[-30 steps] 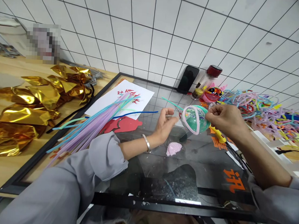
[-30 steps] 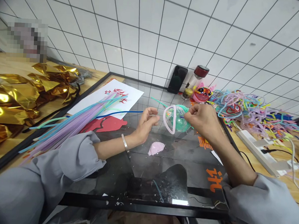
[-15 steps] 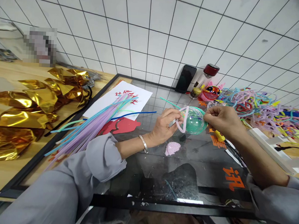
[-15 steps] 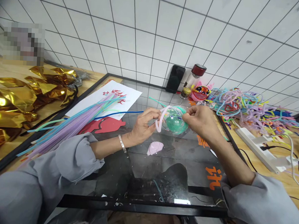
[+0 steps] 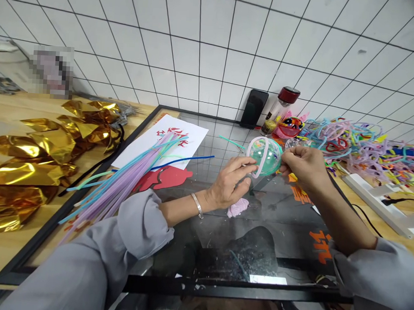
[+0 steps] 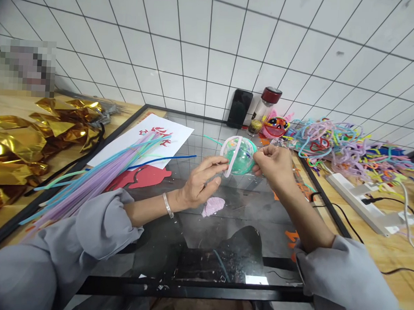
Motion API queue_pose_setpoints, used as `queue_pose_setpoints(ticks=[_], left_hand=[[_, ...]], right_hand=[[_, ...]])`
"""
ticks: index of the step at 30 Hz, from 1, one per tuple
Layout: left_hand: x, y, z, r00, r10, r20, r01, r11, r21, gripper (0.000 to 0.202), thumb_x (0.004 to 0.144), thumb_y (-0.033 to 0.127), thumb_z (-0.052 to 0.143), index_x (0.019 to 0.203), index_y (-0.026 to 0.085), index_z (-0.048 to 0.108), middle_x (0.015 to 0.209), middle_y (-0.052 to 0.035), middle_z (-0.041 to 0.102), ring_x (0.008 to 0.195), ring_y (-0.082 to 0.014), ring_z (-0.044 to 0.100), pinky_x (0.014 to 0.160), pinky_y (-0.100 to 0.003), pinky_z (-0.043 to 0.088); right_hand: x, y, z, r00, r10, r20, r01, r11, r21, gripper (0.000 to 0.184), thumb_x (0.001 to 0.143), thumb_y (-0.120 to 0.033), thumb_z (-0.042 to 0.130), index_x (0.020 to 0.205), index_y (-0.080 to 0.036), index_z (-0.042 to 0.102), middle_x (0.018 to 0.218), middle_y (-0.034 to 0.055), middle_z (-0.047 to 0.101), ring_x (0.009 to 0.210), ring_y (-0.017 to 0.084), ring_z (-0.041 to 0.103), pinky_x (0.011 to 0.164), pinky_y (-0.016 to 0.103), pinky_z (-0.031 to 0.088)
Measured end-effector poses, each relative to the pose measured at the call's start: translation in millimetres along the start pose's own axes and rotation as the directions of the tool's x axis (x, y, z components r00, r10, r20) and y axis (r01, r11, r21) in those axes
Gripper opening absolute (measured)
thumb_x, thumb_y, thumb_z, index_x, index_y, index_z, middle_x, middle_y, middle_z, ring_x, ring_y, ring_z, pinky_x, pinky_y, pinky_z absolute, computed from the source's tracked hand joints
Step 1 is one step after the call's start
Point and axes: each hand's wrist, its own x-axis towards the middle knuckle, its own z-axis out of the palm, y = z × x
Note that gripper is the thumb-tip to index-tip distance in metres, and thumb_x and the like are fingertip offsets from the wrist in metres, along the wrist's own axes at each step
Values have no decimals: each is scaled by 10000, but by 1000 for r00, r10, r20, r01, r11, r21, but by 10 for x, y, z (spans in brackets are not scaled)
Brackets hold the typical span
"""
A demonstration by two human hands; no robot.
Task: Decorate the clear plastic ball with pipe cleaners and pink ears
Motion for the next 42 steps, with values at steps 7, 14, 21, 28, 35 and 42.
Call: queue_pose_setpoints(ticks=[7, 14, 21, 28, 35, 42], left_hand=[[46, -32, 5, 991, 38, -130, -28, 997, 78, 196, 945, 289, 582, 927, 188, 748, 1088, -112, 670, 1054, -213, 630, 987, -400, 488], [73, -178, -23, 968, 181, -176, -131, 956, 263, 60, 906, 176, 632, 915, 171, 691, 997, -58, 637, 906, -133, 632, 799, -269, 541], [50, -293, -3, 949, 11, -316, 29, 992, 120, 354, 757, 153, 744, 1048, 215, 552, 1200, -67, 507, 880, -114, 577, 724, -239, 526], [62, -340, 19, 848, -447, -284, 344, 873, -346, 724, 655, 256, 831, 1253, 280, 423, 1350, -84, 462, 1120, -193, 574, 941, -343, 502], [80, -246, -36, 796, -601, 70, 489, 571, -660, 783, 688, 193, 759, 1377, 325, 411, 1225, -29, 588, 1066, -181, 623, 1004, -437, 518], [110, -257, -106, 818, -566, 99, 493, 602, -628, 635, 693, 178, 745, 1277, 262, 511, 1182, -40, 631, 1066, -217, 648, 1001, -497, 540]], right_hand=[[-85, 79, 221, 1000, 19, -25, -11, 961, 278, 138, 565, -123, 583, 466, -206, 532, 406, -32, 548, 348, 95, 504, 355, 202, 454], [-136, 211, 413, 992, -24, -126, 74, 909, 411, 73, 545, -172, 565, 478, -193, 545, 412, -52, 528, 342, 92, 532, 335, 179, 443], [-198, 267, 463, 988, -21, -155, 94, 872, 481, 25, 544, -189, 581, 527, -194, 564, 418, -56, 554, 342, 86, 523, 349, 184, 461], [-263, 370, 516, 982, -55, -182, 146, 834, 533, 26, 591, -209, 602, 596, -197, 579, 466, -49, 603, 397, 97, 567, 395, 197, 490], [-353, 400, 588, 989, -48, -140, 124, 783, 609, 79, 622, -259, 625, 610, -206, 568, 466, -59, 597, 398, 98, 561, 413, 223, 513], [-399, 435, 600, 996, -42, -76, 80, 783, 617, 87, 632, -274, 616, 607, -206, 569, 484, -54, 603, 412, 106, 571, 431, 239, 517]])
